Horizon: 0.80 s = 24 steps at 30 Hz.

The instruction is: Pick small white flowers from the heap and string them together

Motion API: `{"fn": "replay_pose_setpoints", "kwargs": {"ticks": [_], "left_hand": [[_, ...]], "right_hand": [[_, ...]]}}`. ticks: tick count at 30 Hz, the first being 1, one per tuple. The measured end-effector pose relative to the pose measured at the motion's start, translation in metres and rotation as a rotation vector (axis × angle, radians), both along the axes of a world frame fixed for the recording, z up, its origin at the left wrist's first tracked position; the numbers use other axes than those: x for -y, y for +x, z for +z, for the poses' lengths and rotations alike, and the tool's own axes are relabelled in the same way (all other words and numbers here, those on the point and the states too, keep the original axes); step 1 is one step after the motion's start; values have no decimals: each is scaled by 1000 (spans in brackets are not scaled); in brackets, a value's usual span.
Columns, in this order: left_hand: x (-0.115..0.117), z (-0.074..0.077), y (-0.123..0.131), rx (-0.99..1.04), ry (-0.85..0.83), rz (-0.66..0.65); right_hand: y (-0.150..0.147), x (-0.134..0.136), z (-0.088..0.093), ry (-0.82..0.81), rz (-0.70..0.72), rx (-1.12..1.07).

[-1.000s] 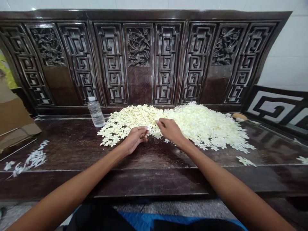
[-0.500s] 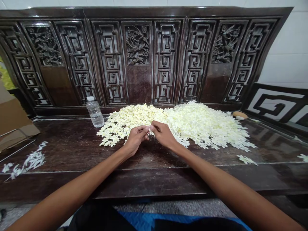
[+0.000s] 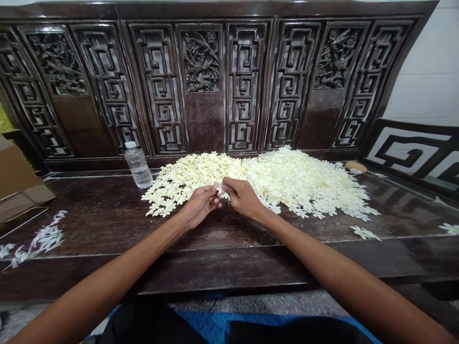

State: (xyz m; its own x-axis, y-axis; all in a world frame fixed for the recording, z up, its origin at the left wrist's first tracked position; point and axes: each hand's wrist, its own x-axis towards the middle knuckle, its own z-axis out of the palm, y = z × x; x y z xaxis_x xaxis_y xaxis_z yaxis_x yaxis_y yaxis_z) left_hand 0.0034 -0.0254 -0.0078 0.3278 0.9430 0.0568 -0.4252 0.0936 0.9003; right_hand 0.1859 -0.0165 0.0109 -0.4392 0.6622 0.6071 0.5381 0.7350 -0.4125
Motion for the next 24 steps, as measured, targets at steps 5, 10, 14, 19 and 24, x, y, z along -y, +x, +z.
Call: {"fn": "replay_pose_setpoints", "kwargs": {"ticks": [5, 10, 14, 19, 24], "left_hand": [[-5, 2, -5, 4, -71, -32], [-10, -1, -9, -9, -91, -20], [-13, -2, -11, -84, -22, 13], [-7, 1, -6, -259, 168, 88], [3, 6, 2, -267, 225, 119]], "right_hand": [[6, -3, 6, -58, 8, 134], [17, -10, 15, -112, -43, 218], [26, -16, 17, -159, -389, 376], [14, -9, 13, -145, -309, 244], [-6, 2, 2, -153, -211, 116]]}}
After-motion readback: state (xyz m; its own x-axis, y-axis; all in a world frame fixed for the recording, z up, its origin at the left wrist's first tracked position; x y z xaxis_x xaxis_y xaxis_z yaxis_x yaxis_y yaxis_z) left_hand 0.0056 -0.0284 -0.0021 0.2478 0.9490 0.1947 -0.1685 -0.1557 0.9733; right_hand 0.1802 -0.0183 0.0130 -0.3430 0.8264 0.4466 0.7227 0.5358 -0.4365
